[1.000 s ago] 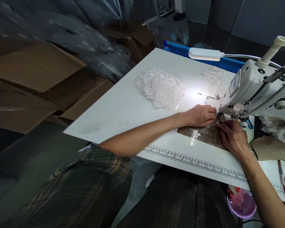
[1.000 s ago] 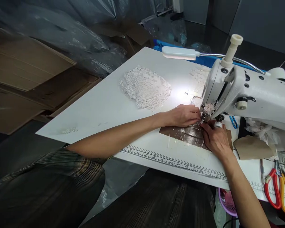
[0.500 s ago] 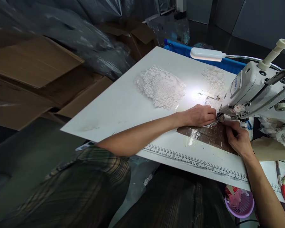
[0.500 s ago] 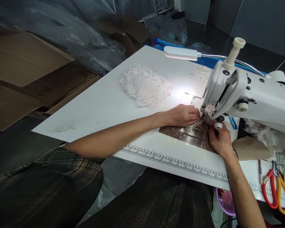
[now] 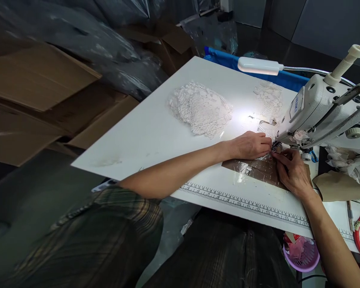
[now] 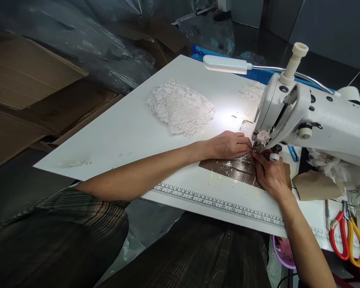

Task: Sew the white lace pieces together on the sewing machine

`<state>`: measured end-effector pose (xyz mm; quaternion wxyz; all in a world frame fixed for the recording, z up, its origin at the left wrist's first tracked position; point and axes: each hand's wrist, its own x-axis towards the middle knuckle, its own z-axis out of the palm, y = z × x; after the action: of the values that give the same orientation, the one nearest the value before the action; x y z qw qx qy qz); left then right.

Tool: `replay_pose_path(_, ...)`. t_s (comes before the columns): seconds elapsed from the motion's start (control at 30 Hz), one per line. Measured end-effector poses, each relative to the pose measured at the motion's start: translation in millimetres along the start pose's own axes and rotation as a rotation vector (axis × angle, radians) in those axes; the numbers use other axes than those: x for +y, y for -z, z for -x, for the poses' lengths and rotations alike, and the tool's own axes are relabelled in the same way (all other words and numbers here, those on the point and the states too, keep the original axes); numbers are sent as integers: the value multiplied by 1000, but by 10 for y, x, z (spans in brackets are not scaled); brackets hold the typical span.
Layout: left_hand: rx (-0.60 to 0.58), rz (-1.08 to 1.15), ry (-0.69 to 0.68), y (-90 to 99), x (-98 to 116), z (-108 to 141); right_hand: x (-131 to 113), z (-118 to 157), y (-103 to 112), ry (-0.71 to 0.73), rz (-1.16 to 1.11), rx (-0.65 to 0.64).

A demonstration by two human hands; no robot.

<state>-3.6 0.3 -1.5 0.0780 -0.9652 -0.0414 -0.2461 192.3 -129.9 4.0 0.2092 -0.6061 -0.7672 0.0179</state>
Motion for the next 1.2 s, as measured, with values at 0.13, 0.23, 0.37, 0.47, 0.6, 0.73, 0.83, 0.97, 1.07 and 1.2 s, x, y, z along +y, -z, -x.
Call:
replay_pose_path(0.13,-17,53,-22,48,-4,16,15,21,-29,21,35,3)
replay_pose_path(0.23,-67,97,-26,86,0,20,10,23,-39,15,23,12)
replay_pose_path(0.37,-90,151,-10,100,11,16,3,30,-25,-47,-118,36)
replay_pose_path(0.47,-78,160,-7,88,22,17,13,46,-15,-167,-289,116)
replay_pose_path(0.6,-54,137,-13,60,34,28,25,60,-20,-238,-328,157)
replay_pose_path(0.73,-15,129,-30,32,37,37,17,52,-7,-170,-227,106)
replay_pose_path(0.83,0,120,-45,23,35,32,13,39,15,-74,-161,56)
replay_pose_path(0.97,-57,129,-37,39,34,17,10,28,25,53,-7,32)
replay_pose_path(1.07,-81,149,-34,69,39,17,-3,30,25,86,95,13)
replay_pose_path(1.2,-76,135,-14,115,60,25,-40,42,26,82,153,-1)
